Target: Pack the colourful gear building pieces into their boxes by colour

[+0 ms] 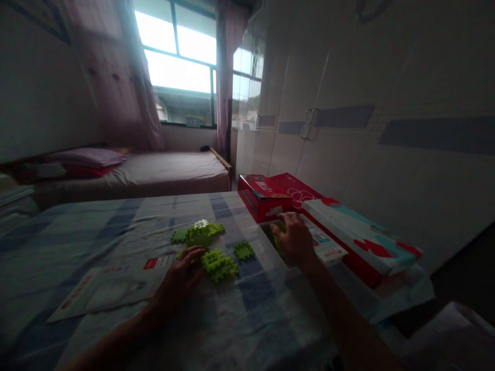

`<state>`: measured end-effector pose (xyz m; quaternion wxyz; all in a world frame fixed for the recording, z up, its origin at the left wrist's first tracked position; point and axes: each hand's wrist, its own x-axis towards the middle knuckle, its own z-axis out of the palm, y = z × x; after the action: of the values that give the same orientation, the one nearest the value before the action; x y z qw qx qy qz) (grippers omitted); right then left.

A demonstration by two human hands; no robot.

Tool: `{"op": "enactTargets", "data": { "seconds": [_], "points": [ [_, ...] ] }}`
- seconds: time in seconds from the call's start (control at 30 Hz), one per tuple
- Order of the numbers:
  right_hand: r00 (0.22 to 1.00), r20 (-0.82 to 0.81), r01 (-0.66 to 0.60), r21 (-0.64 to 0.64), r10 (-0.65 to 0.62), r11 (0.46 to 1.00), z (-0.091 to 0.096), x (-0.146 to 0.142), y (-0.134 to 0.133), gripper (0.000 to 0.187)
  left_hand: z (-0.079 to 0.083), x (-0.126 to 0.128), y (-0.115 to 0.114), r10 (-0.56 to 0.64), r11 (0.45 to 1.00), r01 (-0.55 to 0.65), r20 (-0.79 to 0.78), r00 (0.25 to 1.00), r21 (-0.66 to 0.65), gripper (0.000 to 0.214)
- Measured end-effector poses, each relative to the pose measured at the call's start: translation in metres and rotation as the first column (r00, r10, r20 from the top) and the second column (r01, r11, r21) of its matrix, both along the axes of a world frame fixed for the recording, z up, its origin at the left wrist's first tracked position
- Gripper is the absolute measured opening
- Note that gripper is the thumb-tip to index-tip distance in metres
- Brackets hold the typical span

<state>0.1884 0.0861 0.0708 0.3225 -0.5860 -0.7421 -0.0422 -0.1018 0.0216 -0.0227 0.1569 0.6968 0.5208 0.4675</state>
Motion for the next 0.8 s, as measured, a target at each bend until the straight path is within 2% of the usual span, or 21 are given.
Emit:
{"op": "enactTargets", "data": {
  "seconds": [0.07, 0.13, 0.17, 0.23, 0.3, 0.4, 0.5, 0.63, 0.8],
  "points": [
    [0.989, -0.039, -0.143, -0.070, 0.140, 0.987, 0.001, -0.023, -0.011, 0.034, 0.001, 0.000, 0.000, -0.017, 1.000, 0.017, -0.001, 1.000, -0.013, 0.035],
    [0.948, -0.058, -0.319, -0.219, 0.313, 0.922, -0.005, -0.049, -0.021, 0.043, 0.002, 0.000, -0.001, -0.016, 1.000, 0.016, -0.017, 1.000, -0.012, 0.034],
    [0.933, -0.048, -0.354, -0.293, 0.356, 0.888, -0.010, -0.061, -0.024, 0.052, 0.003, 0.000, -0.001, -0.010, 1.000, 0.010, -0.025, 1.000, -0.007, 0.034],
    [0.938, 0.016, -0.308, -0.423, 0.347, 0.852, -0.022, -0.082, -0.027, 0.072, 0.004, 0.001, -0.001, -0.003, 1.000, 0.003, -0.032, 0.999, 0.002, 0.032],
    [0.947, 0.080, -0.237, -0.482, 0.311, 0.844, -0.034, -0.095, -0.026, 0.085, 0.005, 0.001, -0.001, -0.008, 1.000, 0.008, -0.031, 0.999, 0.001, 0.031],
    [0.925, 0.069, -0.308, -0.438, 0.373, 0.845, -0.045, -0.104, -0.023, 0.089, 0.007, 0.002, -0.002, -0.025, 1.000, 0.025, -0.026, 0.999, -0.006, 0.032],
    [0.904, -0.012, -0.400, -0.377, 0.427, 0.836, -0.047, -0.106, -0.022, 0.080, 0.009, 0.003, -0.004, -0.057, 0.998, 0.057, -0.005, 0.998, -0.022, 0.035],
    [0.854, -0.177, -0.520, -0.346, 0.490, 0.781, -0.047, -0.109, -0.027, 0.064, 0.013, 0.005, -0.005, -0.122, 0.991, 0.124, 0.044, 0.992, -0.053, 0.039],
    [0.765, -0.324, -0.637, -0.257, 0.557, 0.727, -0.049, -0.112, -0.029, 0.061, 0.017, 0.005, -0.007, -0.106, 0.990, 0.109, 0.041, 0.994, -0.088, 0.030]
  ]
}}
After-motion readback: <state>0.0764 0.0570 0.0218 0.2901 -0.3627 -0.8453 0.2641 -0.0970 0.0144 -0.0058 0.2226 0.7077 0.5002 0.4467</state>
